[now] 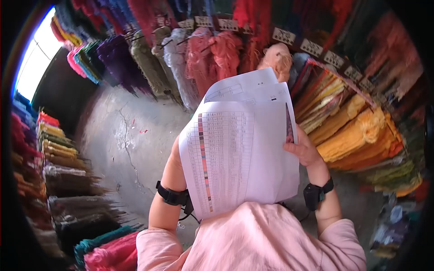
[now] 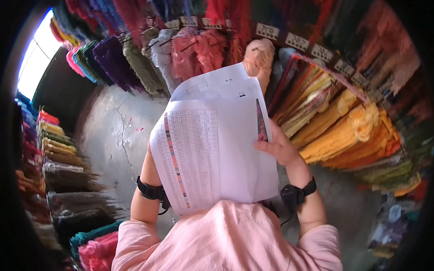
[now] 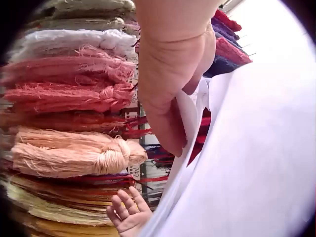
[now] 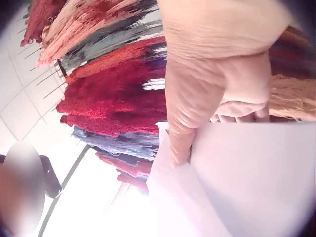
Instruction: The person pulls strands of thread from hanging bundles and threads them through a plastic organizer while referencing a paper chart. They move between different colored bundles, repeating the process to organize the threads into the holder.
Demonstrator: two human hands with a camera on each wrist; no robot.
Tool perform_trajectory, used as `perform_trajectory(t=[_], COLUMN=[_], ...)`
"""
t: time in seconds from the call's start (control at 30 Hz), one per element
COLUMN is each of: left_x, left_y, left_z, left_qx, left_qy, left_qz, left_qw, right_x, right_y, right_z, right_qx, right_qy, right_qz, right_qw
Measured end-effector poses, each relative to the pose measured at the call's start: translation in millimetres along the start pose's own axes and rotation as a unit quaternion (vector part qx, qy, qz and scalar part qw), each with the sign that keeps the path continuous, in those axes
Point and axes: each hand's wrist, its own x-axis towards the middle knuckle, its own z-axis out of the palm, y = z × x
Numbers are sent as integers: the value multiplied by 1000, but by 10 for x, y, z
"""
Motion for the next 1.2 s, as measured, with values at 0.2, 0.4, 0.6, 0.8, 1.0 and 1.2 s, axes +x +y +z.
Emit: perform_trajectory(t=[0.2, 0.4, 0.6, 0.8, 1.0, 1.2], left_x=[122, 402, 638, 882, 915, 727], left_y=[-246, -288, -123, -11, 230, 496], left_z=[-9, 52, 301, 278, 137, -370], left_qx=[14, 80, 270, 362, 385, 554], left_qy=[56, 116, 96, 187, 142, 85], left_qz=[-11, 58, 49, -2, 68, 17], left_qw=[998, 988, 957, 913, 909, 828], right_x=[-196, -348, -331, -221, -251, 7], right_y=[101, 350, 289, 155, -987, -1720], right_z=[11, -8, -61, -140, -737, -2123], right_qx=[47, 21, 2, -74, -160, -610], right_qy=[25, 101, 94, 45, 200, 275], right_qz=[-21, 22, 29, 2, -117, 58], right_qw=[998, 994, 995, 996, 960, 741])
